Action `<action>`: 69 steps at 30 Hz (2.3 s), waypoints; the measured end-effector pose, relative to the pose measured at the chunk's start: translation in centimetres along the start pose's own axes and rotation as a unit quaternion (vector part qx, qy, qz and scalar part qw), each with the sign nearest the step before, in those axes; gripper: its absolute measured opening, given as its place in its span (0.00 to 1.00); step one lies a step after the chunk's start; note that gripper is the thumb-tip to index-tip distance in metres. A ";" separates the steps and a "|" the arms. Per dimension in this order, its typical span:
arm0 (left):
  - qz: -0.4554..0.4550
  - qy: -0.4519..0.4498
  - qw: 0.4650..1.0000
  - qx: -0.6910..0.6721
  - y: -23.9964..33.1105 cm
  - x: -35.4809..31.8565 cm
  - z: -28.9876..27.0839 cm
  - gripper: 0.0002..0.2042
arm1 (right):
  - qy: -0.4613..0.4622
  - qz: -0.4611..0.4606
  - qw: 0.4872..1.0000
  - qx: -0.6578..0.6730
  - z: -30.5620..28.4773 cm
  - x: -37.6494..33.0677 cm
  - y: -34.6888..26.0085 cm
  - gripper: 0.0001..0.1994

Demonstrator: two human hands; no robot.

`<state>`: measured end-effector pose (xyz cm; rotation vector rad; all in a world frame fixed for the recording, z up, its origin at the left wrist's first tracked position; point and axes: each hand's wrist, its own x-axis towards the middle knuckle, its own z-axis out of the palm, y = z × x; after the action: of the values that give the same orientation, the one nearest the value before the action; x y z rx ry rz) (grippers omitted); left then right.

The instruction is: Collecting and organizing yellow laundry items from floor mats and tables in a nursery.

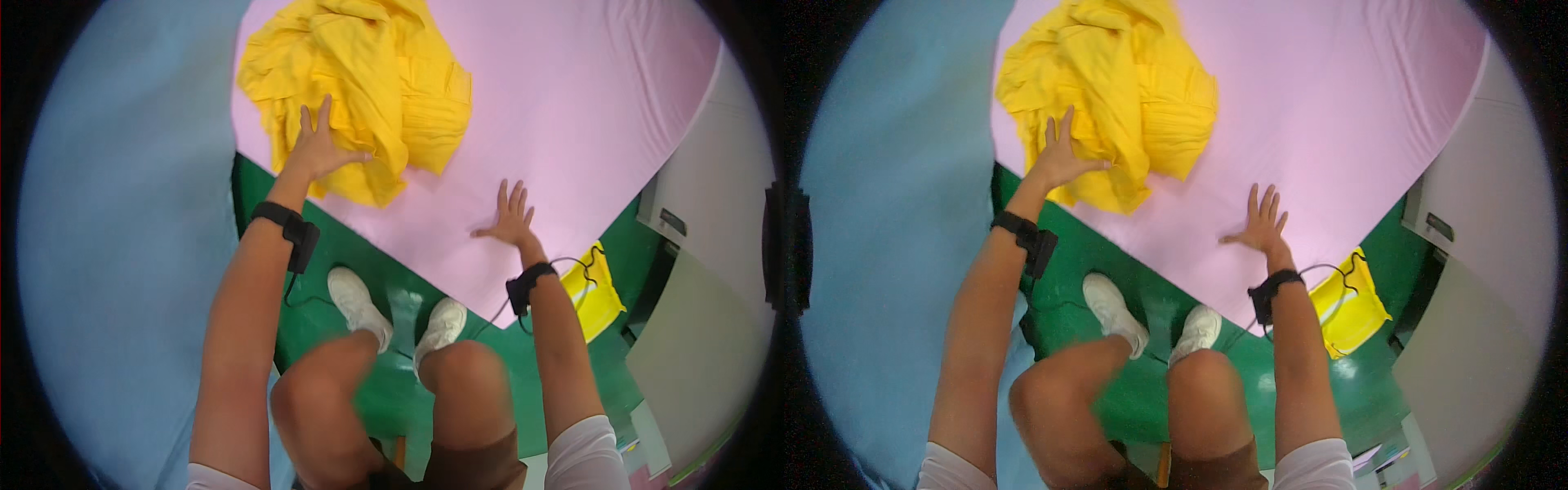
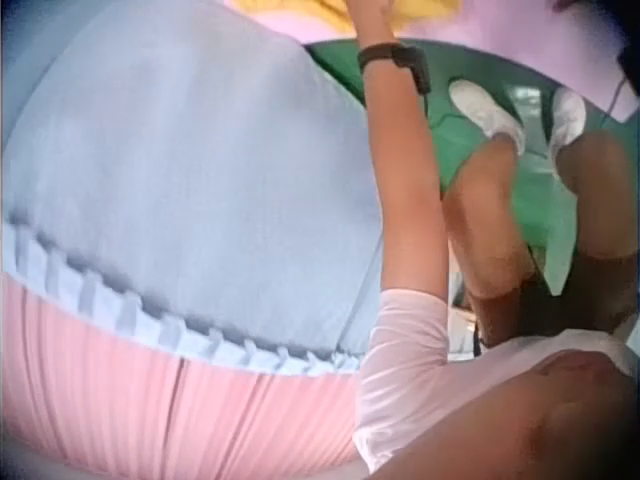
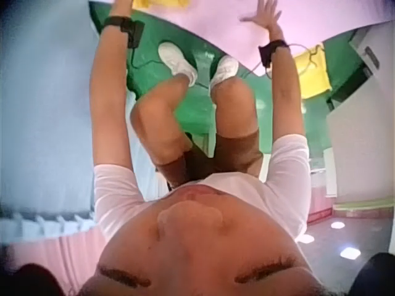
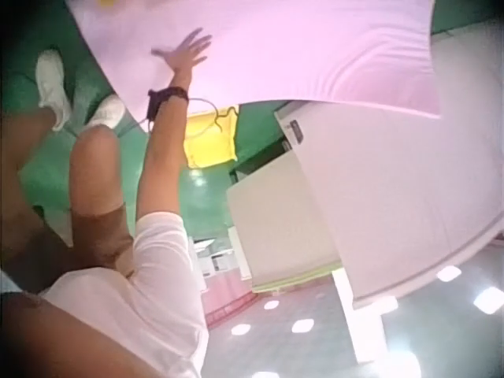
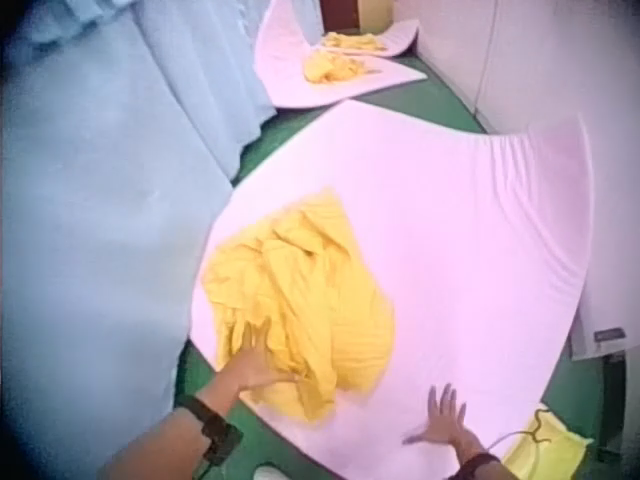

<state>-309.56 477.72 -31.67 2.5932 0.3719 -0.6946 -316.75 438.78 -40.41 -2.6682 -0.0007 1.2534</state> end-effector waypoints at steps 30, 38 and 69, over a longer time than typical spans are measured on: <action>-0.067 0.049 0.995 0.047 -2.8 11.6 10.6 0.52 | 0.056 -0.012 0.998 0.024 4.7 1.8 0.2 0.68; 0.005 0.116 0.993 0.006 -2.4 10.6 11.2 0.47 | 0.078 -0.014 0.997 0.018 4.7 0.9 0.5 0.71; 0.052 -0.210 0.955 0.204 -6.0 -53.7 -30.7 0.29 | 0.104 0.260 0.868 0.409 -0.9 -79.7 0.0 0.16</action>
<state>-344.11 489.56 18.59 2.7041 -0.0505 -1.3698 -367.20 432.07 20.93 -2.0464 1.0853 0.7766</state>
